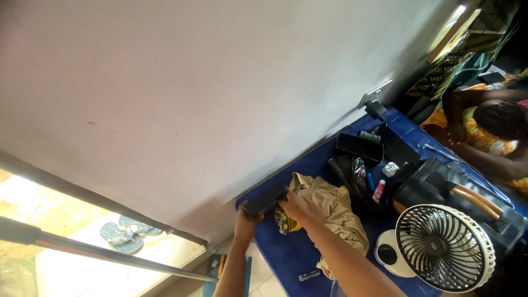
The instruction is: Cleaning a desk clock and a portable fan with a cloth.
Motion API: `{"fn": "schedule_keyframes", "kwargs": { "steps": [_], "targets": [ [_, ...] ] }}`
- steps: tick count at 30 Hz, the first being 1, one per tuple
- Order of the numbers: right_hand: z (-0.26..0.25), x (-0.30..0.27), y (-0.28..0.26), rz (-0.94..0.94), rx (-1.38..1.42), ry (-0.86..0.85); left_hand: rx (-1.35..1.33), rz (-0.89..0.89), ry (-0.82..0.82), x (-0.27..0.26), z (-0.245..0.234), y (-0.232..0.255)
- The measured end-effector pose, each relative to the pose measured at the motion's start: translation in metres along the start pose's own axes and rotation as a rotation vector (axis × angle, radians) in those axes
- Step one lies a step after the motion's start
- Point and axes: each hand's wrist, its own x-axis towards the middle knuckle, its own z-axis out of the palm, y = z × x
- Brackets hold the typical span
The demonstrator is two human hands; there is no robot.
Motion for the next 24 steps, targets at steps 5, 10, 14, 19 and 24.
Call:
{"fn": "schedule_keyframes", "kwargs": {
  "steps": [5,10,14,19,24],
  "targets": [
    [-0.015,-0.037,-0.032,0.032,-0.05,0.027,0.017,-0.024,0.087,-0.024,0.0,0.049],
    [0.004,-0.028,-0.002,0.067,0.258,0.232,0.151,-0.033,0.282,-0.076,0.0,0.136],
    [0.027,0.001,0.054,-0.02,0.359,0.307,0.301,0.312,0.421,-0.084,0.011,0.095],
    [-0.019,-0.07,0.024,0.093,0.557,0.171,0.364,0.343,0.767,-0.145,0.042,0.135],
    [-0.029,-0.095,0.057,-0.064,0.591,0.255,0.264,0.385,0.567,-0.164,0.089,0.129]
  ]
}}
